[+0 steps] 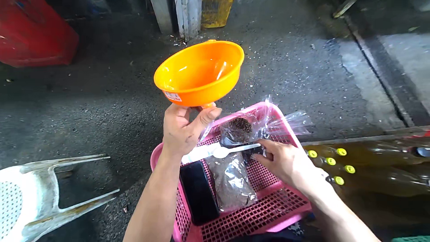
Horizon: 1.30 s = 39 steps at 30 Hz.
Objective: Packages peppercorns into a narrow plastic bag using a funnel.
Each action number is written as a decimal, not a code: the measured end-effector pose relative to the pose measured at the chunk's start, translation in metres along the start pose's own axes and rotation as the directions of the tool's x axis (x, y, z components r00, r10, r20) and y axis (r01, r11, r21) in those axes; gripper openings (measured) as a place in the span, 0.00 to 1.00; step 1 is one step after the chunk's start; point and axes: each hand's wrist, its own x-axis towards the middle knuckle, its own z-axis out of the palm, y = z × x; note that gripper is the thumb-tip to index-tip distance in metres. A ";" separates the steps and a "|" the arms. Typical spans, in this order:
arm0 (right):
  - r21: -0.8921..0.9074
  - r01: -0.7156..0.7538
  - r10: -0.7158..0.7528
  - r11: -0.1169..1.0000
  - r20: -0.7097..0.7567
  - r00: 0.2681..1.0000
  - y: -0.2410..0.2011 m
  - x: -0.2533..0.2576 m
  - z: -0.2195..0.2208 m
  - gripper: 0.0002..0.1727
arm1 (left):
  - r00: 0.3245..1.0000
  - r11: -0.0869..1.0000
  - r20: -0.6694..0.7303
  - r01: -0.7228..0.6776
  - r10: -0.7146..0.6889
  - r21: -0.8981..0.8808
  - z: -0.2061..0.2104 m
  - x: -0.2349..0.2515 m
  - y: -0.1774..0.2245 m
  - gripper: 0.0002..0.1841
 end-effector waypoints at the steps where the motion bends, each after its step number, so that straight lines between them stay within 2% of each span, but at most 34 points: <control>1: -0.001 -0.021 0.021 1.000 0.031 0.999 0.000 0.002 0.000 0.24 | 1.000 1.000 0.002 0.003 -0.003 0.005 0.000 0.000 0.001 0.10; 4: 0.046 -0.053 0.049 0.998 0.092 0.995 0.002 0.006 0.001 0.23 | 1.000 1.000 0.007 -0.006 0.006 0.024 0.001 -0.001 0.000 0.11; 8: 0.108 0.008 -0.011 0.994 0.026 1.000 0.008 0.012 0.013 0.18 | 0.999 0.999 0.005 -0.034 0.034 0.038 0.000 0.000 -0.003 0.11; 12: 0.120 0.017 -0.020 0.993 0.018 1.000 0.011 0.015 0.020 0.12 | 0.999 0.999 0.029 -0.022 0.021 0.035 0.001 0.002 0.000 0.11; 16: 0.202 0.203 -0.205 0.958 -0.012 0.979 0.025 0.013 0.010 0.10 | 0.999 0.999 0.015 -0.033 0.033 0.037 0.001 0.000 0.000 0.12; 19: 0.454 0.325 -0.327 0.830 -0.076 0.942 0.032 0.007 -0.007 0.11 | 1.000 0.999 0.014 -0.027 0.026 0.041 -0.001 0.000 0.000 0.12; 22: 0.668 0.397 -0.348 0.630 -0.215 0.913 0.027 -0.002 -0.025 0.09 | 1.000 0.999 0.019 -0.026 0.025 0.047 -0.001 0.000 0.000 0.12; 24: 0.717 0.466 -0.305 0.519 -0.353 0.884 0.020 -0.006 -0.039 0.08 | 0.999 0.998 0.022 -0.037 0.036 0.053 0.000 0.001 0.000 0.12; 26: 0.689 0.559 -0.219 0.461 -0.522 0.824 0.009 -0.008 -0.055 0.09 | 0.999 0.998 0.024 -0.042 0.041 0.051 0.001 0.002 0.000 0.12; 29: 0.556 0.660 -0.090 0.506 -0.726 0.681 -0.004 0.001 -0.072 0.07 | 0.999 0.998 0.023 -0.040 0.039 0.055 0.001 0.001 -0.001 0.12; 30: 0.502 0.667 -0.084 0.551 -0.761 0.643 -0.006 0.007 -0.073 0.06 | 0.999 0.997 0.023 -0.039 0.038 0.061 0.001 0.001 -0.001 0.12; 32: 0.392 0.638 -0.130 0.663 -0.778 0.614 -0.007 0.016 -0.072 0.07 | 0.999 0.997 0.012 -0.041 0.041 0.062 0.001 0.001 -0.001 0.12; 35: 0.248 0.561 -0.245 0.790 -0.711 0.659 -0.005 0.021 -0.061 0.11 | 0.999 0.997 -0.006 -0.041 0.041 0.068 -0.002 0.000 -0.001 0.12; 39: 0.179 0.480 -0.293 0.859 -0.598 0.746 -0.005 0.019 -0.039 0.15 | 0.999 0.996 0.001 -0.045 0.045 0.078 -0.002 -0.001 -0.001 0.13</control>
